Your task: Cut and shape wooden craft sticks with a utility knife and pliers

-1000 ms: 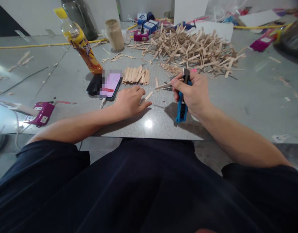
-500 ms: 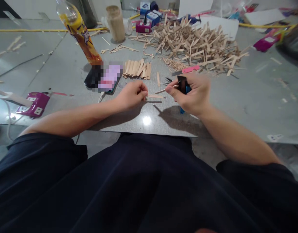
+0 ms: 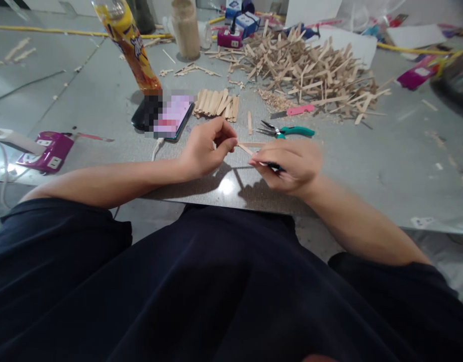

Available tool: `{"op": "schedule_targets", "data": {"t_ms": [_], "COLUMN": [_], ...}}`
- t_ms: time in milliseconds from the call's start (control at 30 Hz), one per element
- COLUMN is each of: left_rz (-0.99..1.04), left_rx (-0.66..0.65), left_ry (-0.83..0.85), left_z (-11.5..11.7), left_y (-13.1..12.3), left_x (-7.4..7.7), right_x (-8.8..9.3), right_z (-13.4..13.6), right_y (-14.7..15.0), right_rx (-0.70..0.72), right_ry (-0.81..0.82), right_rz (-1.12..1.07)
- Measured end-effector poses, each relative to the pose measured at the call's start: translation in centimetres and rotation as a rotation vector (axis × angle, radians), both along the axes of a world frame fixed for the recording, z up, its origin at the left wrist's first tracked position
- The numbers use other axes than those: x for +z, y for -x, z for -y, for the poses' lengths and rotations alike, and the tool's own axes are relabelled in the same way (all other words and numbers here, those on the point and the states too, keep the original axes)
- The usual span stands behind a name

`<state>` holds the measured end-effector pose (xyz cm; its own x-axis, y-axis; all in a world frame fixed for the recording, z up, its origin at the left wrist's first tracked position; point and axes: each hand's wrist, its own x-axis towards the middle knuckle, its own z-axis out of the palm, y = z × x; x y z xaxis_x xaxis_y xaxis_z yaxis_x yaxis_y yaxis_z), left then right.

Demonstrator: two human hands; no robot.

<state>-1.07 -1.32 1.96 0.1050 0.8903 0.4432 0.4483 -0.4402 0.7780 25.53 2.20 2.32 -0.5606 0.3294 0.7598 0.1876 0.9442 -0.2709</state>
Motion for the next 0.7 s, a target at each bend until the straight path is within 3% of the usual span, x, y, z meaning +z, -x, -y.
{"op": "schedule_targets", "data": {"t_ms": [267, 367, 567, 633, 700], "left_rz": [-0.084, -0.112, -0.413, -0.497, -0.590], "left_rx": [-0.036, -0.059, 0.068, 0.079, 0.087], "left_ry": [-0.048, -0.075, -0.065, 0.013, 0.075], "left_z": [1.1, 0.8, -1.9, -3.1, -4.0], "left_y": [-0.1, 0.0, 1.1, 1.8, 2.4], "left_x": [0.5, 0.1, -0.8, -1.2, -1.4], "right_x": [-0.3, -0.4, 0.1, 0.8, 1.6], "right_z": [0.0, -0.2, 0.6, 1.2, 1.5], "right_y": [0.2, 0.2, 0.5, 0.5, 0.3], "right_rx": [-0.009, -0.007, 0.065, 0.078, -0.012], "right_ry": [0.234, 0.219, 0.096, 0.160, 0.300], "right_rz": [0.093, 0.081, -0.068, -0.178, -0.249]}}
